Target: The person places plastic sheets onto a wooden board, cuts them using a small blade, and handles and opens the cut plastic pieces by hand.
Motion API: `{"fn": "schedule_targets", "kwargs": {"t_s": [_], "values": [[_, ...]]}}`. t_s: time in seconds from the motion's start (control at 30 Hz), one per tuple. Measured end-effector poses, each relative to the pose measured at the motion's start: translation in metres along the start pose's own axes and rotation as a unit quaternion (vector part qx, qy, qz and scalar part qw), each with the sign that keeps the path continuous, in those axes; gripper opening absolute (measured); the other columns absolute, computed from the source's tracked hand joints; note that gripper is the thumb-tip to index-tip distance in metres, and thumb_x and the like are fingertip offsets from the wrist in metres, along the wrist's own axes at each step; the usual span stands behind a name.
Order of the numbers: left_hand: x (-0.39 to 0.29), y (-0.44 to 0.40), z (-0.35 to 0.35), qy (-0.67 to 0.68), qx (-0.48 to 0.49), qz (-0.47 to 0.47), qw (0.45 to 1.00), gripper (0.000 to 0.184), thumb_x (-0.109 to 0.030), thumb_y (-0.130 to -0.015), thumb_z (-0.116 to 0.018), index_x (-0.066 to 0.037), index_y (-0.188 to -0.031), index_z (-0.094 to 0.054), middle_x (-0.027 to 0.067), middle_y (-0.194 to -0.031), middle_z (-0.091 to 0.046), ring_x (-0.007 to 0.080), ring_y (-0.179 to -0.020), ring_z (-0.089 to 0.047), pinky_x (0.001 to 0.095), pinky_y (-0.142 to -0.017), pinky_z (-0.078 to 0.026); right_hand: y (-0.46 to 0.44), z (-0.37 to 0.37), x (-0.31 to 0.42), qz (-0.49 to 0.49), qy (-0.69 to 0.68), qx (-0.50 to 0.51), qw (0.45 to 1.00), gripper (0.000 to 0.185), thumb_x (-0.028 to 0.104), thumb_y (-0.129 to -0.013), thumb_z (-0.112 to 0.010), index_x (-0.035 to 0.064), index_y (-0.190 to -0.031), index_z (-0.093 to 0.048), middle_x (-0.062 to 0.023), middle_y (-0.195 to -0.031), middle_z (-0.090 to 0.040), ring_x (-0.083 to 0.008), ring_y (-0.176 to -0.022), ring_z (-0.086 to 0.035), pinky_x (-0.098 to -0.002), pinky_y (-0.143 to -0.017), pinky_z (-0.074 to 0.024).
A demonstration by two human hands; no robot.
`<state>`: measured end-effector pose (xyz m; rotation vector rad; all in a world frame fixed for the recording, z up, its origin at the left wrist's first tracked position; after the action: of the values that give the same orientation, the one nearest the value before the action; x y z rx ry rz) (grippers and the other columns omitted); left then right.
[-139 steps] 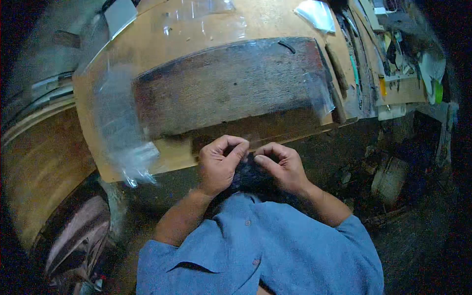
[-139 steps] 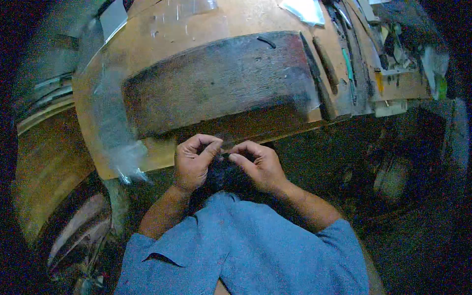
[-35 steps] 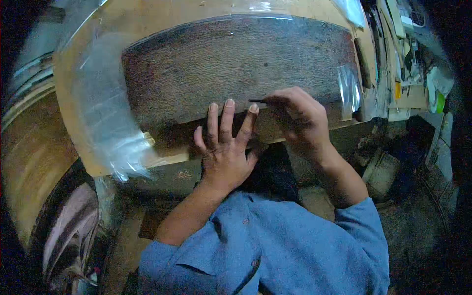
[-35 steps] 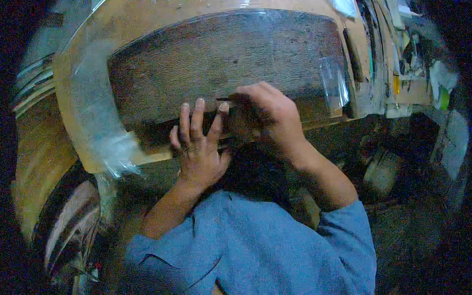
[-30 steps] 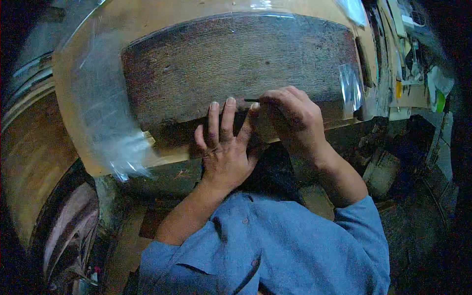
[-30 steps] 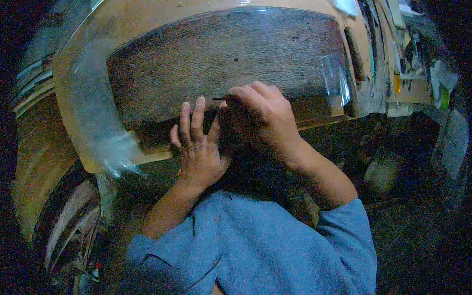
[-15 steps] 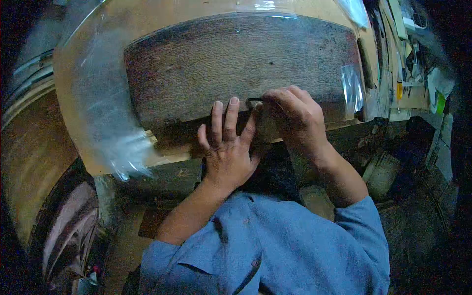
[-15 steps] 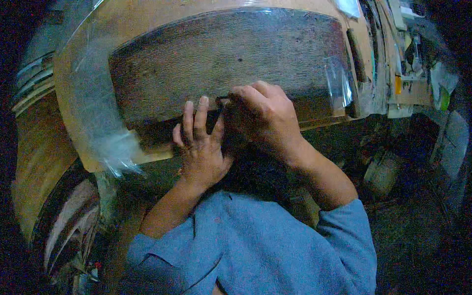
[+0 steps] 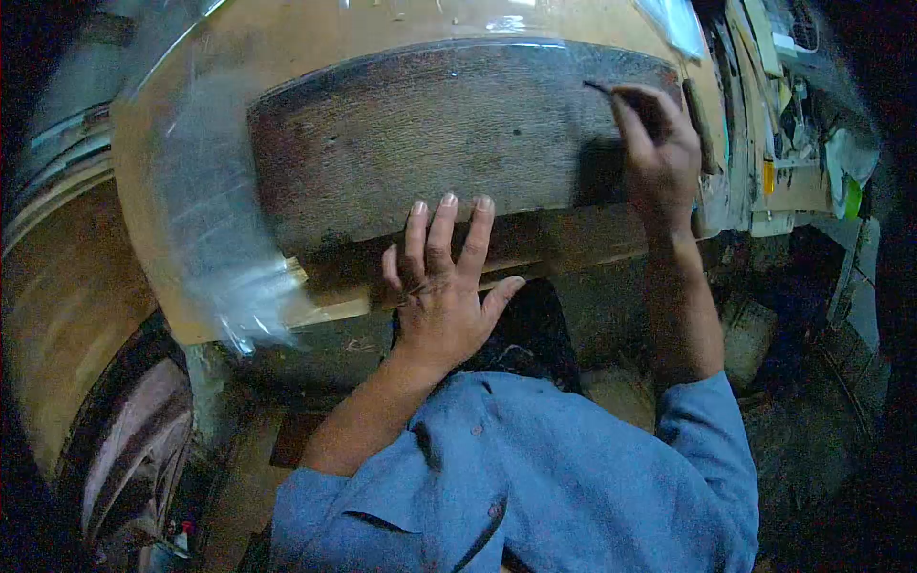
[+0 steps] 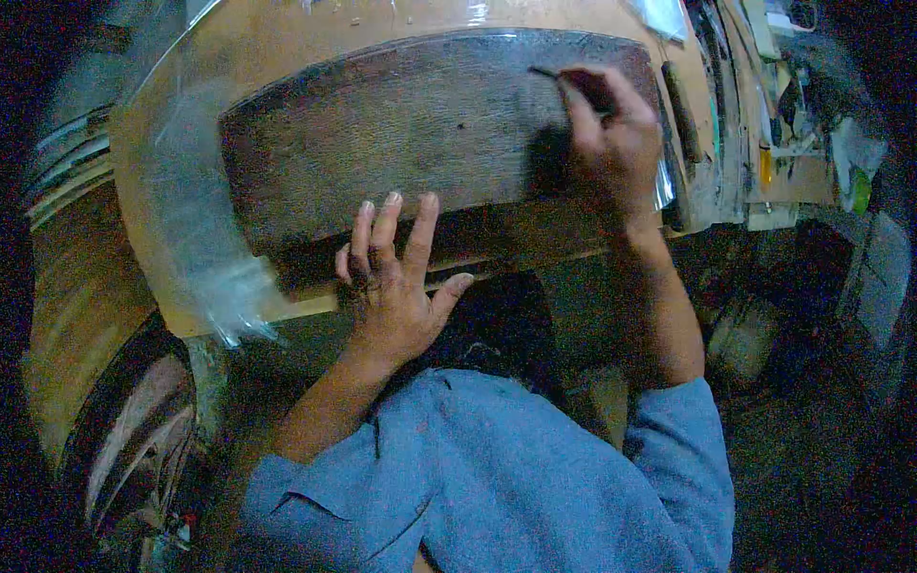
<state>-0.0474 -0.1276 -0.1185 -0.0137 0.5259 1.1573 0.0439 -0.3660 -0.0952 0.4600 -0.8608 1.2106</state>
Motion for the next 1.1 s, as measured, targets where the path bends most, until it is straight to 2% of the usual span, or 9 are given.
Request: {"fn": "schedule_targets", "kwargs": {"t_s": [0.23, 0.43, 0.57, 0.63, 0.67, 0.7, 0.8, 0.9, 1.1], "values": [[0.004, 0.01, 0.003, 0.037, -0.032, -0.035, 0.998, 0.077, -0.046, -0.075, -0.072, -0.03, -0.143, -0.038, 0.0162, -0.15, -0.023, 0.038, -0.136, -0.02, 0.0587, -0.104, -0.019, -0.049, 0.009, -0.055, -0.044, 0.074, -0.059, 0.994, 0.023, 0.024, -0.086, -0.063, 0.0039, -0.096, -0.069, -0.0123, -0.09, -0.07, -0.0231, -0.081, -0.069, -0.0315, -0.075, -0.0514], [0.019, 0.035, 0.006, 0.144, -0.128, -0.071, 0.979, 0.071, -0.037, -0.077, -0.073, -0.014, -0.138, -0.044, 0.0196, -0.144, -0.028, 0.0386, -0.131, -0.03, 0.0486, -0.107, -0.027, -0.052, 0.006, -0.041, -0.004, 0.167, -0.075, 0.983, 0.022, 0.025, -0.083, -0.062, 0.0049, -0.09, -0.069, -0.017, -0.088, -0.069, -0.032, -0.082, -0.067, -0.0389, -0.074, -0.0518], [0.028, 0.037, 0.013, 0.208, -0.145, -0.014, 0.967, 0.063, -0.032, -0.081, -0.071, -0.003, -0.131, -0.047, 0.0184, -0.13, -0.042, 0.0319, -0.119, -0.043, 0.0429, -0.1, -0.037, -0.056, 0.005, -0.04, -0.003, 0.223, -0.076, 0.972, 0.019, 0.02, -0.082, -0.063, 0.003, -0.089, -0.069, -0.0166, -0.086, -0.068, -0.0308, -0.08, -0.067, -0.0376, -0.075, -0.051], [0.046, 0.033, -0.005, 0.384, -0.084, 0.116, 0.912, 0.058, -0.032, -0.085, -0.067, -0.003, -0.131, -0.046, 0.0172, -0.126, -0.047, 0.0291, -0.11, -0.052, 0.0377, -0.091, -0.044, -0.059, 0.004, -0.047, -0.044, 0.229, -0.061, 0.97, 0.021, 0.022, -0.08, -0.062, 0.0029, -0.088, -0.068, -0.0172, -0.085, -0.068, -0.0323, -0.08, -0.067, -0.0385, -0.075, -0.051], [0.056, 0.035, -0.027, 0.476, -0.092, 0.145, 0.862, 0.047, -0.03, -0.091, -0.061, -0.002, -0.127, -0.046, 0.0073, -0.114, -0.051, 0.0177, -0.103, -0.051, 0.0302, -0.082, -0.047, -0.06, 0.004, -0.054, -0.055, 0.243, -0.064, 0.966, 0.025, 0.025, -0.078, -0.061, 0.0025, -0.088, -0.068, -0.0181, -0.086, -0.068, -0.0323, -0.08, -0.067, -0.0389, -0.076, -0.0511], [0.056, 0.033, -0.029, 0.477, -0.093, 0.143, 0.862, 0.047, -0.03, -0.091, -0.061, -0.002, -0.127, -0.046, 0.0073, -0.114, -0.051, 0.0177, -0.103, -0.051, 0.0302, -0.082, -0.047, -0.062, 0.006, -0.057, -0.054, 0.243, -0.066, 0.966, 0.025, 0.025, -0.078, -0.061, 0.0025, -0.088, -0.068, -0.0181, -0.086, -0.068, -0.0323, -0.08, -0.067, -0.0389, -0.076, -0.0511], [0.062, 0.025, -0.051, 0.692, -0.046, 0.237, 0.68, 0.03, -0.035, -0.095, -0.055, -0.007, -0.105, -0.05, 0.0002, -0.091, -0.047, 0.0118, -0.084, -0.052, 0.0284, -0.07, -0.047, -0.068, 0.006, -0.06, -0.05, 0.265, -0.021, 0.963, 0.027, 0.027, -0.078, -0.061, 0.0027, -0.087, -0.068, -0.0184, -0.085, -0.067, -0.0317, -0.079, -0.067, -0.0385, -0.075, -0.051], [0.061, 0.018, -0.048, 0.72, -0.053, 0.292, 0.627, 0.03, -0.037, -0.095, -0.056, -0.008, -0.101, -0.052, 0.0003, -0.087, -0.047, 0.0114, -0.084, -0.053, 0.0266, -0.067, -0.046, -0.067, 0.007, -0.061, -0.116, 0.2, 0.044, 0.972, 0.031, 0.031, -0.077, -0.061, 0.0023, -0.087, -0.068, -0.0187, -0.083, -0.067, -0.031, -0.078, -0.067, -0.0378, -0.074, -0.0508], [0.058, 0.001, -0.05, 0.673, 0.019, 0.315, 0.669, 0.027, -0.035, -0.093, -0.06, -0.008, -0.093, -0.057, 0.0001, -0.082, -0.058, 0.0097, -0.074, -0.054, 0.0258, -0.063, -0.043, -0.057, 0.023, -0.049, -0.063, 0.208, -0.015, 0.976, 0.026, 0.026, -0.074, -0.062, 0.0032, -0.086, -0.067, -0.0186, -0.082, -0.067, -0.0374, -0.076, -0.065, -0.0418, -0.071, -0.0517]]}}
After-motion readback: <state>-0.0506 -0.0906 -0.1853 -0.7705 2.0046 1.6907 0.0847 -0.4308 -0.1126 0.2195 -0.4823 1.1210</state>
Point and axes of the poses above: each hand's wrist, its own y-axis away from the middle knuckle, its own z-axis out of the back of the hand, x = y × z, the point moved 8 cm from there along -y, towards the middle knuckle
